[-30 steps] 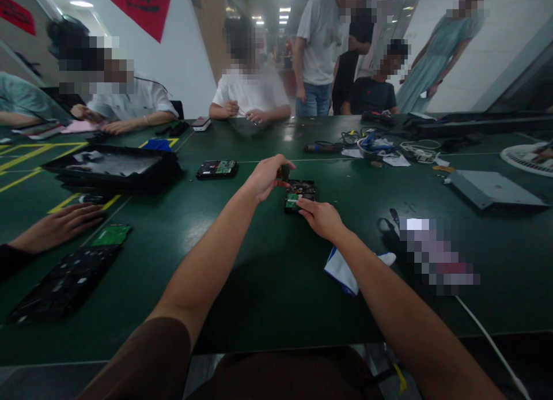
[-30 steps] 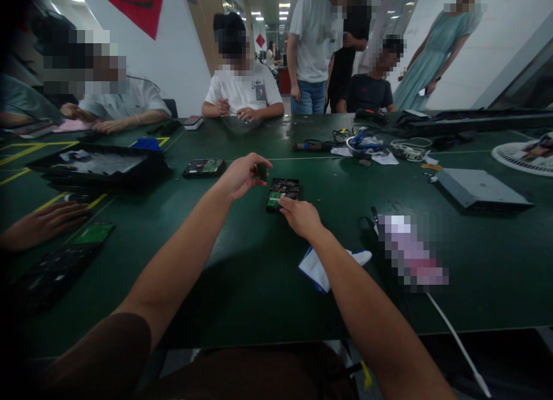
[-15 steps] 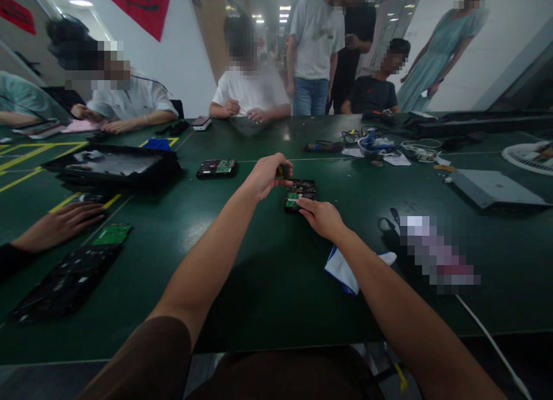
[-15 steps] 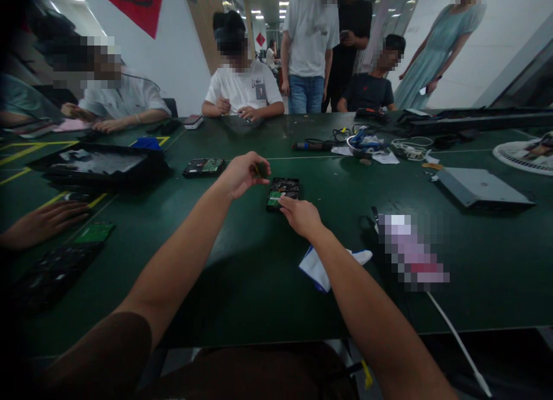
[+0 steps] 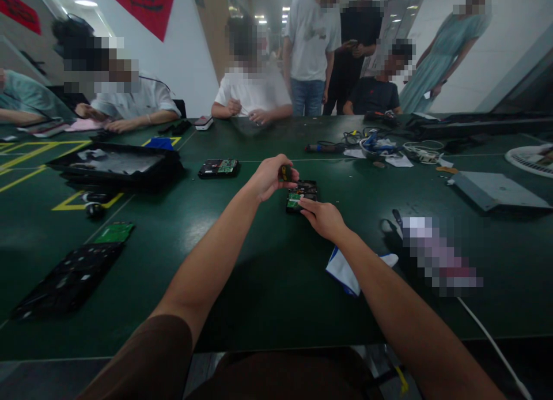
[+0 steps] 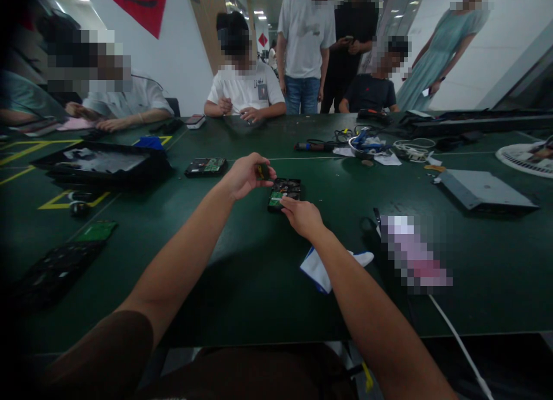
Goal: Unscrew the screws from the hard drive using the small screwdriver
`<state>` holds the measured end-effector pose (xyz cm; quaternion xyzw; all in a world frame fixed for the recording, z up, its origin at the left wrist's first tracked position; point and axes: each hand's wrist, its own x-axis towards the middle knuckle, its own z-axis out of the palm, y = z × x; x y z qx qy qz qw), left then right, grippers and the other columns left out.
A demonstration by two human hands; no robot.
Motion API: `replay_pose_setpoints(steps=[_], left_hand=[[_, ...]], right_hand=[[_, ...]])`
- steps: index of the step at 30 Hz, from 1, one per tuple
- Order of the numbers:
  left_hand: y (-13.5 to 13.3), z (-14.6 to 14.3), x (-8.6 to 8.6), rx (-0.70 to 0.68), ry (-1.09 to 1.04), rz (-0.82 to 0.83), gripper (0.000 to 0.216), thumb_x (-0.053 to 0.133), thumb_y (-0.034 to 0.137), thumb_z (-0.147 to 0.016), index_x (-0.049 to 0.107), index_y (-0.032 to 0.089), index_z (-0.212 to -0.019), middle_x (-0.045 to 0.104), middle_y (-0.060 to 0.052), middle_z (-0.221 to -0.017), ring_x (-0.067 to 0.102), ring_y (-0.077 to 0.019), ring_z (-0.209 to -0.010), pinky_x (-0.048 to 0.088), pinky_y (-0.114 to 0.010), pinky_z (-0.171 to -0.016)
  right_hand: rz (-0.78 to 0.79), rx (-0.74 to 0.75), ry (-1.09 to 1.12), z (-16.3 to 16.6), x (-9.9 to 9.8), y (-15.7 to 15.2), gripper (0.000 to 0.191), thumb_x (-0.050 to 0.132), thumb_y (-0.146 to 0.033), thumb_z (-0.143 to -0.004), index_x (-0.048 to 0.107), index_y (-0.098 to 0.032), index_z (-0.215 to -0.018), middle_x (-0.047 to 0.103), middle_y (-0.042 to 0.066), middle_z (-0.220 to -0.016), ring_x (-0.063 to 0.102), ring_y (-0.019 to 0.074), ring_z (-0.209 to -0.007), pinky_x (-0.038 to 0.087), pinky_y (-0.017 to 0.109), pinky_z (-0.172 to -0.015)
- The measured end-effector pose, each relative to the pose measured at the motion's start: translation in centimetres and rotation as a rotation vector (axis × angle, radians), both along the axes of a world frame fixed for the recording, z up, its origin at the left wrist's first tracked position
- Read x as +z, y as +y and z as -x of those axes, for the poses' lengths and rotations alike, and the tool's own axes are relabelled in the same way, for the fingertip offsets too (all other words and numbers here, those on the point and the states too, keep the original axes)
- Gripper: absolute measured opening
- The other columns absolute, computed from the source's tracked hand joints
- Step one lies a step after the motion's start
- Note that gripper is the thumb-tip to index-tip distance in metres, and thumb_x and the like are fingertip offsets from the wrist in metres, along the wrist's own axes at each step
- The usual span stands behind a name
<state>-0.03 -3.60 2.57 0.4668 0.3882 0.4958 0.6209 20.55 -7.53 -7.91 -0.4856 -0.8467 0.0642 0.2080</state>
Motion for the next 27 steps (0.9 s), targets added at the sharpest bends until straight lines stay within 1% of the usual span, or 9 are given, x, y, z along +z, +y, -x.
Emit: replay_pose_setpoints(steps=[3, 6, 10, 14, 18, 21, 24, 27], left_hand=[[0.17, 0.01, -0.21, -0.006, 0.004, -0.004, 0.016, 0.062, 0.032, -0.083, 0.063, 0.016, -0.087, 0.071, -0.009, -0.080, 0.069, -0.0188, -0.074, 0.059, -0.030, -0.065], [0.15, -0.04, -0.30, -0.020, 0.032, -0.026, 0.019, 0.063, 0.033, -0.083, 0.066, 0.015, -0.086, 0.069, -0.009, -0.082, 0.067, -0.0186, -0.078, 0.057, -0.028, -0.064], [0.01, -0.03, -0.17, -0.005, 0.129, -0.103, 0.023, 0.061, 0.034, -0.084, 0.072, 0.014, -0.083, 0.066, -0.009, -0.085, 0.061, -0.0170, -0.078, 0.050, -0.024, -0.058], [-0.10, 0.06, 0.02, -0.002, 0.178, -0.119, 0.024, 0.060, 0.032, -0.084, 0.075, 0.013, -0.085, 0.066, -0.010, -0.086, 0.060, -0.0164, -0.078, 0.046, -0.023, -0.056], [-0.05, 0.10, -0.11, -0.035, 0.110, -0.073, 0.022, 0.063, 0.033, -0.084, 0.071, 0.014, -0.091, 0.067, -0.009, -0.082, 0.064, -0.0175, -0.076, 0.051, -0.026, -0.060], [0.06, 0.11, -0.30, -0.041, 0.061, -0.048, 0.019, 0.064, 0.033, -0.082, 0.065, 0.015, -0.089, 0.069, -0.008, -0.079, 0.066, -0.0183, -0.074, 0.054, -0.029, -0.064], [0.15, 0.15, -0.36, -0.037, 0.067, -0.057, 0.018, 0.062, 0.033, -0.082, 0.063, 0.015, -0.086, 0.071, -0.010, -0.081, 0.067, -0.0189, -0.075, 0.053, -0.029, -0.063], [0.13, 0.15, -0.27, -0.027, 0.115, -0.078, 0.020, 0.061, 0.033, -0.082, 0.067, 0.014, -0.083, 0.071, -0.010, -0.083, 0.066, -0.0178, -0.076, 0.050, -0.027, -0.060]], right_hand=[[0.002, -0.012, -0.003, 0.06, 0.06, -0.07, 0.038, 0.058, -0.033, -0.104, 0.066, -0.037, -0.141, 0.064, -0.001, -0.147, 0.068, 0.0290, -0.126, 0.056, 0.047, -0.108], [-0.005, -0.001, 0.003, 0.04, -0.03, 0.01, 0.038, 0.059, -0.032, -0.104, 0.066, -0.036, -0.141, 0.064, -0.002, -0.147, 0.068, 0.0284, -0.126, 0.056, 0.046, -0.109], [-0.017, 0.025, 0.018, -0.03, -0.20, 0.19, 0.037, 0.058, -0.031, -0.104, 0.068, -0.035, -0.139, 0.062, -0.002, -0.149, 0.068, 0.0274, -0.126, 0.056, 0.047, -0.108], [-0.019, 0.024, 0.020, -0.07, -0.32, 0.29, 0.037, 0.057, -0.033, -0.104, 0.067, -0.034, -0.139, 0.063, -0.002, -0.148, 0.068, 0.0274, -0.126, 0.056, 0.048, -0.108], [-0.027, 0.026, 0.009, -0.07, -0.44, 0.38, 0.036, 0.056, -0.033, -0.105, 0.067, -0.034, -0.140, 0.062, -0.003, -0.149, 0.067, 0.0269, -0.128, 0.056, 0.048, -0.109], [-0.026, 0.026, 0.004, -0.07, -0.47, 0.39, 0.036, 0.056, -0.034, -0.105, 0.066, -0.035, -0.140, 0.062, -0.003, -0.149, 0.068, 0.0270, -0.127, 0.056, 0.048, -0.109], [-0.027, 0.027, 0.002, -0.08, -0.44, 0.37, 0.037, 0.056, -0.033, -0.105, 0.066, -0.035, -0.141, 0.062, -0.003, -0.149, 0.068, 0.0270, -0.126, 0.056, 0.048, -0.108], [-0.032, 0.029, 0.002, -0.06, -0.37, 0.34, 0.037, 0.055, -0.032, -0.105, 0.066, -0.033, -0.140, 0.062, -0.003, -0.149, 0.068, 0.0270, -0.126, 0.056, 0.047, -0.108]])
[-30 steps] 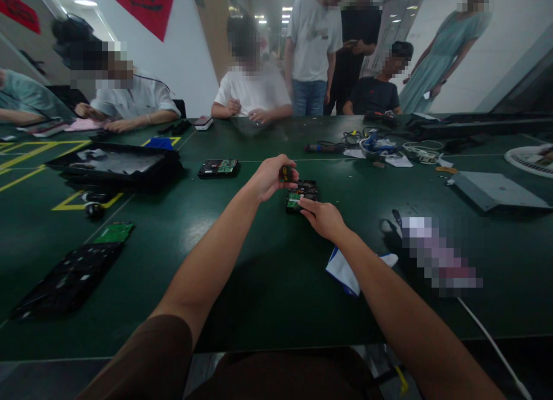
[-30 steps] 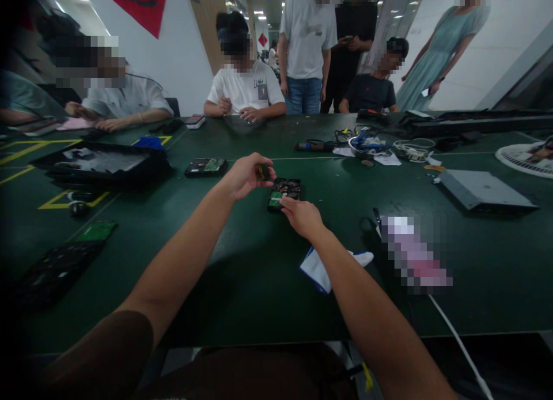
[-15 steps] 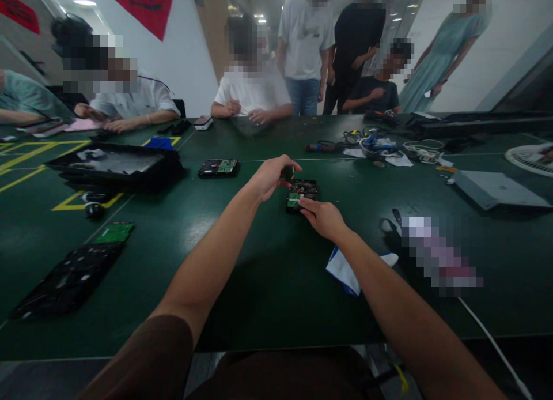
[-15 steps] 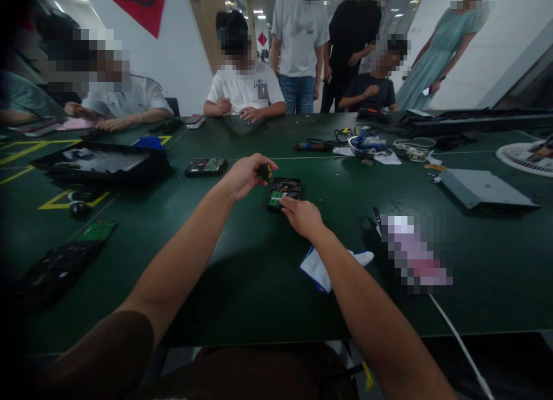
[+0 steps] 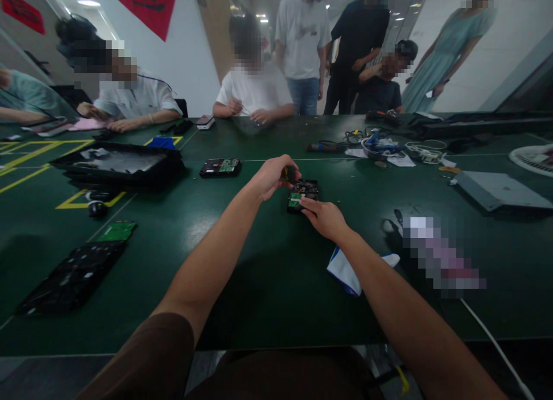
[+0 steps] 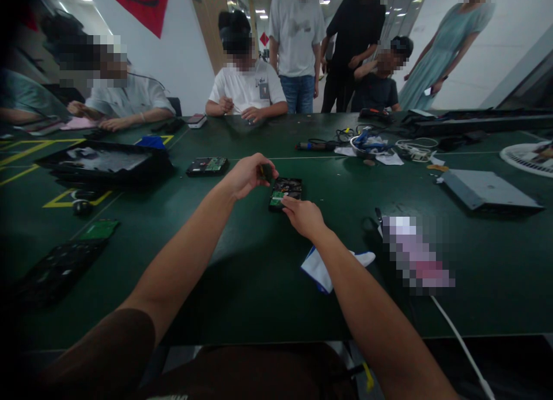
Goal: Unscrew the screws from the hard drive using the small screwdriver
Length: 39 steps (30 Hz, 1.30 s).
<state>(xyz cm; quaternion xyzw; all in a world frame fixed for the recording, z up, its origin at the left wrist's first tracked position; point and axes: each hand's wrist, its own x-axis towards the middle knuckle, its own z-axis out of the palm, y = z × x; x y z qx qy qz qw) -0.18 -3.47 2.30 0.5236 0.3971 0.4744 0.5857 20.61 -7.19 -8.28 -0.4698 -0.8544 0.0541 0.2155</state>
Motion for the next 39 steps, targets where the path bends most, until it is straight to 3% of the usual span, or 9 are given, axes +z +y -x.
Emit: replay_pose_setpoints(steps=[6, 17, 24, 32, 39], left_hand=[[-0.26, -0.16, 0.31, 0.060, 0.085, -0.049, 0.021, 0.062, 0.032, -0.080, 0.073, 0.014, -0.080, 0.069, -0.009, -0.085, 0.061, -0.0160, -0.075, 0.047, -0.024, -0.057], [-0.14, -0.21, 0.06, -0.021, -0.063, 0.076, 0.017, 0.064, 0.032, -0.082, 0.063, 0.016, -0.089, 0.074, -0.011, -0.088, 0.069, -0.0196, -0.081, 0.057, -0.031, -0.069], [0.07, 0.09, 0.05, 0.013, 0.053, 0.005, 0.023, 0.063, 0.034, -0.083, 0.073, 0.014, -0.087, 0.069, -0.011, -0.089, 0.062, -0.0176, -0.079, 0.049, -0.025, -0.060], [-0.26, -0.15, 0.28, 0.000, -0.075, 0.088, 0.016, 0.064, 0.031, -0.082, 0.061, 0.017, -0.089, 0.072, -0.010, -0.082, 0.068, -0.0197, -0.076, 0.056, -0.031, -0.066], [-0.09, 0.01, 0.32, 0.065, 0.070, -0.033, 0.021, 0.062, 0.032, -0.082, 0.072, 0.014, -0.080, 0.069, -0.011, -0.086, 0.061, -0.0163, -0.075, 0.046, -0.023, -0.055]], right_hand=[[0.015, -0.010, 0.006, 0.07, 0.20, -0.16, 0.037, 0.057, -0.032, -0.104, 0.068, -0.034, -0.139, 0.063, -0.002, -0.148, 0.068, 0.0281, -0.126, 0.056, 0.048, -0.109], [0.018, -0.005, 0.019, -0.03, -0.03, -0.10, 0.037, 0.056, -0.033, -0.105, 0.066, -0.035, -0.140, 0.062, -0.002, -0.149, 0.067, 0.0276, -0.128, 0.055, 0.048, -0.110], [0.016, 0.015, 0.022, -0.07, -0.01, -0.04, 0.038, 0.055, -0.033, -0.105, 0.067, -0.031, -0.141, 0.062, -0.001, -0.150, 0.067, 0.0274, -0.128, 0.055, 0.048, -0.110], [0.017, -0.001, 0.017, -0.05, 0.06, -0.05, 0.037, 0.056, -0.034, -0.105, 0.066, -0.037, -0.140, 0.063, -0.002, -0.148, 0.068, 0.0285, -0.126, 0.057, 0.051, -0.108], [0.019, -0.002, 0.009, -0.07, -0.02, 0.01, 0.037, 0.056, -0.034, -0.105, 0.067, -0.036, -0.140, 0.062, -0.003, -0.149, 0.067, 0.0268, -0.128, 0.056, 0.047, -0.110]])
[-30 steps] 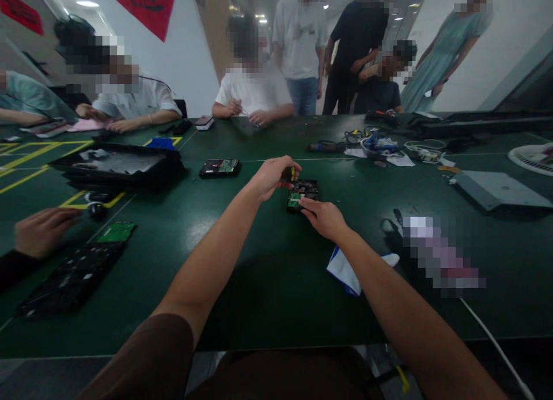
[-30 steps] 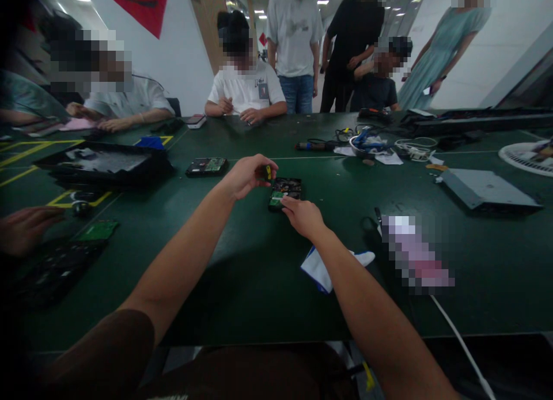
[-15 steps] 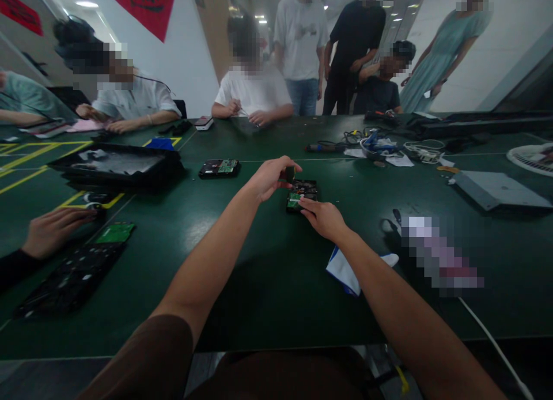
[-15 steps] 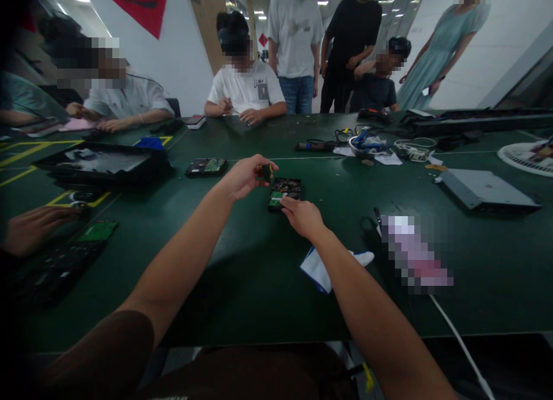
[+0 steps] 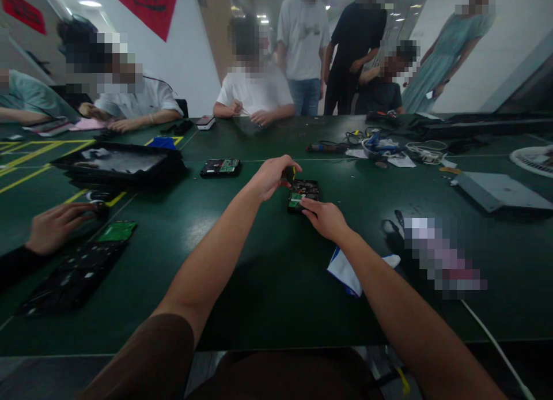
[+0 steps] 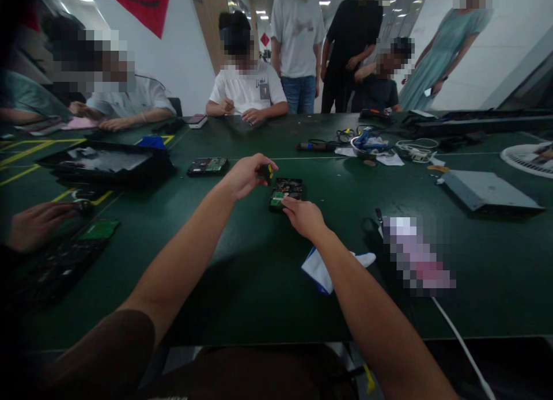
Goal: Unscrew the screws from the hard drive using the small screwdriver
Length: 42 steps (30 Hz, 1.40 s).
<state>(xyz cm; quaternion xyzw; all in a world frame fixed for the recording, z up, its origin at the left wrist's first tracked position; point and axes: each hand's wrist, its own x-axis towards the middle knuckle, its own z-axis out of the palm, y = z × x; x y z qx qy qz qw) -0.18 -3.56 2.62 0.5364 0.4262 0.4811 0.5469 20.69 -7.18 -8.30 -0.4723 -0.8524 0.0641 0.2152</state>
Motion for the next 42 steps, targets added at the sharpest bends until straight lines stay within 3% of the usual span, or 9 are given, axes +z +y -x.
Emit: replay_pose_setpoints(steps=[5, 10, 18, 27, 33, 38, 42], left_hand=[[-0.38, -0.07, 0.22, -0.062, -0.066, 0.070, 0.018, 0.066, 0.030, -0.083, 0.069, 0.014, -0.090, 0.070, -0.011, -0.085, 0.065, -0.0186, -0.077, 0.055, -0.030, -0.065], [-0.41, -0.25, 0.15, -0.092, -0.154, 0.103, 0.013, 0.065, 0.028, -0.083, 0.062, 0.016, -0.088, 0.071, -0.011, -0.082, 0.068, -0.0201, -0.079, 0.059, -0.034, -0.071], [-0.41, -0.09, 0.36, -0.017, -0.008, -0.003, 0.018, 0.064, 0.030, -0.082, 0.072, 0.014, -0.081, 0.066, -0.011, -0.087, 0.061, -0.0171, -0.080, 0.052, -0.025, -0.060], [-0.31, -0.30, -0.01, -0.081, -0.150, 0.071, 0.013, 0.064, 0.030, -0.083, 0.062, 0.017, -0.086, 0.071, -0.011, -0.083, 0.068, -0.0204, -0.079, 0.058, -0.033, -0.068], [-0.22, -0.15, 0.11, -0.007, -0.005, -0.030, 0.017, 0.063, 0.030, -0.084, 0.072, 0.015, -0.083, 0.068, -0.010, -0.089, 0.062, -0.0163, -0.079, 0.050, -0.023, -0.058], [-0.45, 0.05, 0.35, -0.084, -0.041, 0.050, 0.018, 0.065, 0.031, -0.085, 0.070, 0.016, -0.093, 0.071, -0.011, -0.090, 0.066, -0.0195, -0.081, 0.055, -0.029, -0.063], [-0.44, 0.18, 0.38, -0.065, -0.112, 0.111, 0.015, 0.064, 0.031, -0.085, 0.064, 0.016, -0.088, 0.072, -0.012, -0.085, 0.068, -0.0214, -0.078, 0.058, -0.035, -0.067]], right_hand=[[0.000, -0.003, -0.001, 0.06, 0.19, -0.13, 0.036, 0.056, -0.034, -0.105, 0.067, -0.035, -0.139, 0.063, -0.002, -0.149, 0.069, 0.0270, -0.125, 0.057, 0.048, -0.108], [0.011, -0.020, -0.010, 0.19, 0.48, -0.29, 0.037, 0.060, -0.033, -0.103, 0.068, -0.035, -0.139, 0.065, 0.000, -0.146, 0.070, 0.0291, -0.124, 0.058, 0.048, -0.106], [-0.013, 0.004, 0.011, 0.06, 0.14, -0.07, 0.036, 0.056, -0.033, -0.104, 0.068, -0.035, -0.139, 0.064, -0.001, -0.148, 0.069, 0.0281, -0.124, 0.058, 0.050, -0.107], [-0.002, -0.004, 0.010, 0.10, 0.20, -0.13, 0.037, 0.058, -0.034, -0.104, 0.067, -0.036, -0.139, 0.063, -0.002, -0.148, 0.068, 0.0281, -0.127, 0.056, 0.048, -0.109], [0.005, -0.008, 0.005, 0.14, 0.20, -0.11, 0.037, 0.059, -0.032, -0.103, 0.067, -0.037, -0.140, 0.063, -0.002, -0.148, 0.069, 0.0282, -0.125, 0.057, 0.048, -0.108], [-0.012, -0.004, 0.019, 0.16, 0.10, -0.13, 0.037, 0.059, -0.032, -0.103, 0.067, -0.036, -0.139, 0.063, -0.001, -0.147, 0.069, 0.0287, -0.125, 0.057, 0.050, -0.108], [-0.016, 0.002, 0.026, 0.13, 0.05, -0.09, 0.036, 0.058, -0.033, -0.104, 0.068, -0.035, -0.139, 0.064, -0.002, -0.147, 0.068, 0.0282, -0.127, 0.057, 0.049, -0.108]])
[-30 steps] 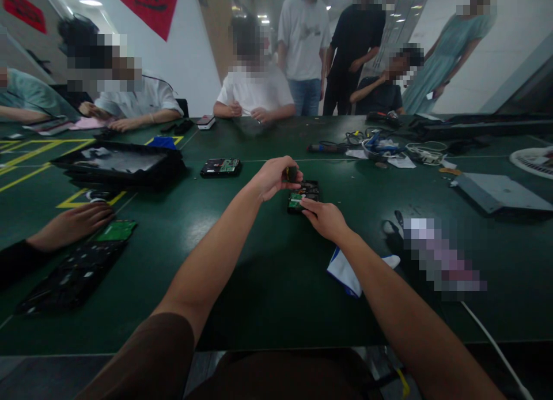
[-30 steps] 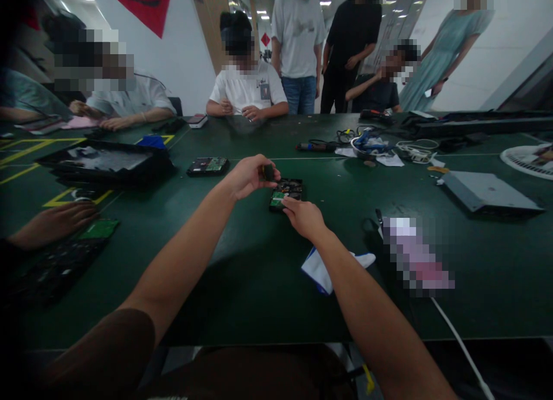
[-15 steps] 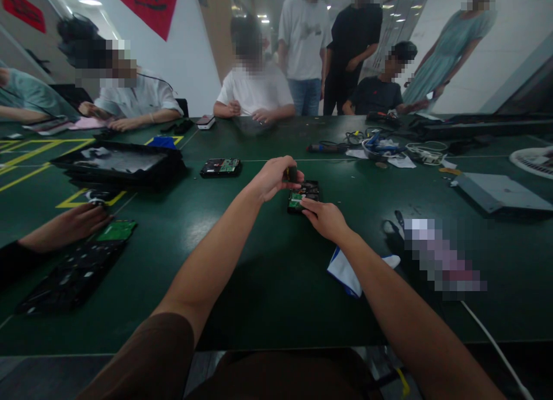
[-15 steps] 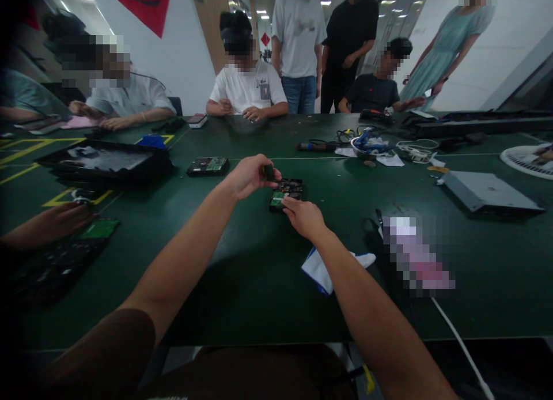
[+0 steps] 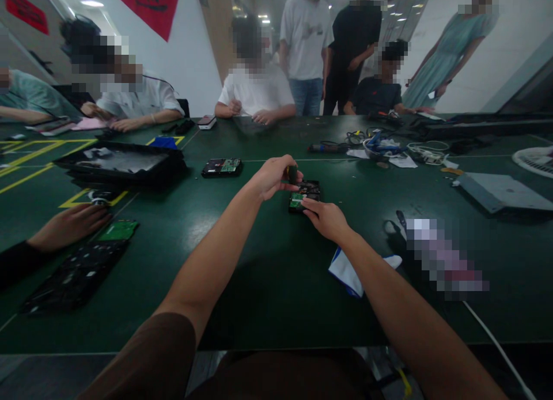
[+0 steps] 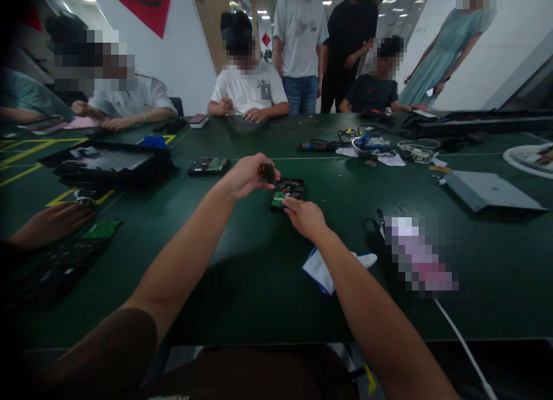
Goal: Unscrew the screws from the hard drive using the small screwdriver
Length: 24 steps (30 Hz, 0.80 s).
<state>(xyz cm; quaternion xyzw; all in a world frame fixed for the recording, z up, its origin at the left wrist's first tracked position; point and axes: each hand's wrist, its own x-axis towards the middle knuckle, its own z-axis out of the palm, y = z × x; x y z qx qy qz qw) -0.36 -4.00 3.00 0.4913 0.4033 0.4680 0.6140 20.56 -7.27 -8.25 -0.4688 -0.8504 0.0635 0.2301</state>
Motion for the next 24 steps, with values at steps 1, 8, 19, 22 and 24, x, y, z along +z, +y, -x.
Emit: replay_pose_setpoints(steps=[1, 8, 19, 22, 24], left_hand=[[0.04, 0.03, -0.01, 0.005, -0.015, 0.004, 0.015, 0.063, 0.030, -0.084, 0.064, 0.016, -0.087, 0.072, -0.012, -0.084, 0.068, -0.0213, -0.079, 0.058, -0.035, -0.069], [0.24, 0.17, 0.14, 0.044, 0.104, -0.074, 0.023, 0.060, 0.033, -0.082, 0.073, 0.014, -0.081, 0.071, -0.013, -0.088, 0.061, -0.0184, -0.079, 0.050, -0.027, -0.060], [0.36, 0.20, -0.28, -0.006, -0.032, -0.002, 0.016, 0.064, 0.031, -0.084, 0.062, 0.016, -0.089, 0.074, -0.013, -0.088, 0.071, -0.0235, -0.085, 0.059, -0.034, -0.069], [0.39, 0.10, -0.28, 0.032, -0.036, -0.023, 0.013, 0.064, 0.029, -0.083, 0.063, 0.016, -0.085, 0.071, -0.011, -0.087, 0.068, -0.0201, -0.082, 0.060, -0.033, -0.070], [0.34, 0.09, -0.17, 0.058, -0.005, -0.046, 0.011, 0.066, 0.027, -0.081, 0.065, 0.016, -0.083, 0.069, -0.009, -0.086, 0.064, -0.0171, -0.077, 0.059, -0.030, -0.067]], right_hand=[[0.003, 0.000, 0.002, -0.01, 0.00, 0.01, 0.037, 0.058, -0.033, -0.104, 0.068, -0.035, -0.139, 0.064, -0.002, -0.147, 0.068, 0.0281, -0.127, 0.057, 0.050, -0.108], [0.020, 0.003, -0.006, -0.06, 0.14, 0.00, 0.038, 0.057, -0.034, -0.104, 0.066, -0.037, -0.141, 0.062, -0.003, -0.149, 0.067, 0.0279, -0.127, 0.057, 0.053, -0.109], [-0.013, 0.001, 0.007, -0.13, -0.43, 0.21, 0.037, 0.057, -0.035, -0.104, 0.067, -0.034, -0.140, 0.063, -0.003, -0.148, 0.067, 0.0263, -0.127, 0.056, 0.046, -0.110], [-0.007, -0.001, 0.010, -0.11, -0.50, 0.22, 0.037, 0.058, -0.034, -0.104, 0.067, -0.035, -0.140, 0.063, -0.003, -0.147, 0.068, 0.0265, -0.127, 0.056, 0.046, -0.109], [-0.005, -0.001, 0.012, -0.10, -0.45, 0.20, 0.037, 0.058, -0.034, -0.104, 0.067, -0.034, -0.140, 0.063, -0.003, -0.147, 0.068, 0.0268, -0.126, 0.056, 0.047, -0.109]])
